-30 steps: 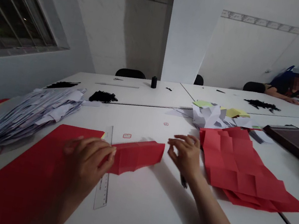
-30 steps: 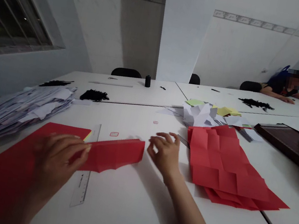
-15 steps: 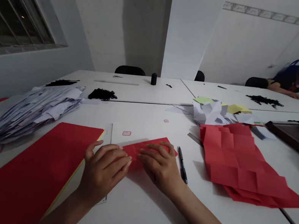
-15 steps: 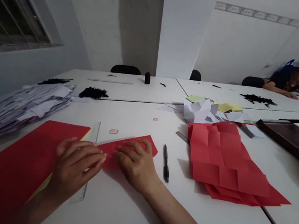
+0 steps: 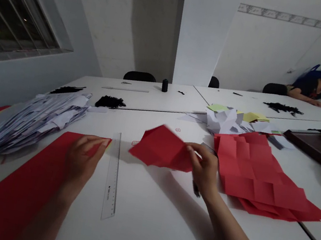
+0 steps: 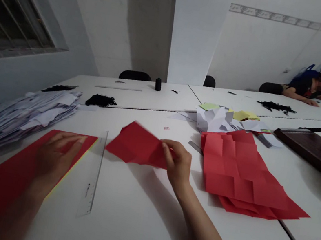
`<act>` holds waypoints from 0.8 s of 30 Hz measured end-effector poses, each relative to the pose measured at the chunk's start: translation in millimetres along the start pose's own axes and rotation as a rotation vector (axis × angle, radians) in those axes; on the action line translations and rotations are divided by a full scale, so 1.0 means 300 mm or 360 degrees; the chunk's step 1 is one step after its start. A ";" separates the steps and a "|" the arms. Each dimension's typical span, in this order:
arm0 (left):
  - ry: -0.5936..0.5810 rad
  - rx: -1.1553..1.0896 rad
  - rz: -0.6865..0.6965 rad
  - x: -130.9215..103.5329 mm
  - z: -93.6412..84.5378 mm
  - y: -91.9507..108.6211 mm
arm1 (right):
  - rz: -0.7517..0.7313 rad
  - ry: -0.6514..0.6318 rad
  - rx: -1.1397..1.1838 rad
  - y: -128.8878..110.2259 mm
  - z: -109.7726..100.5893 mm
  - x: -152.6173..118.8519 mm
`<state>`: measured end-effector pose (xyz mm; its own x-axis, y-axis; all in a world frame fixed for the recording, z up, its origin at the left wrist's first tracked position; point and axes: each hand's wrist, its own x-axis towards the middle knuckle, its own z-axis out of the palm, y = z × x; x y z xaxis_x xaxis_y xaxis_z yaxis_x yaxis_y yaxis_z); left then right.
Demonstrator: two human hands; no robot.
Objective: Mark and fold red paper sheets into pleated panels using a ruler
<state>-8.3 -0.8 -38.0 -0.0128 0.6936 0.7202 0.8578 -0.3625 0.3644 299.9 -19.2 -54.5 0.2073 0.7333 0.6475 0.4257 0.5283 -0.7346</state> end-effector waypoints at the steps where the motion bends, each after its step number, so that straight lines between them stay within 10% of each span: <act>1: -0.0048 -0.0123 -0.0125 -0.002 0.007 0.000 | 0.0212 0.0074 0.0154 0.003 -0.005 0.005; 10: -0.0597 -0.1183 -0.0620 -0.091 0.106 0.119 | 0.1316 -0.0101 0.1337 0.084 0.100 -0.034; 17: -0.1258 -0.1862 -0.0856 -0.149 0.116 0.182 | 0.1548 -0.0703 0.1723 0.058 0.173 -0.119; 24: -0.1186 -0.1826 -0.1377 -0.186 0.138 0.182 | 0.1668 -0.0971 0.1565 0.028 0.196 -0.162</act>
<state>60.5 -33.5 -82.8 0.2693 0.9349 -0.2311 -0.0928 0.2640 0.9600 241.4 -25.4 -104.1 -0.4475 0.8674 -0.2176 -0.4474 -0.4278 -0.7854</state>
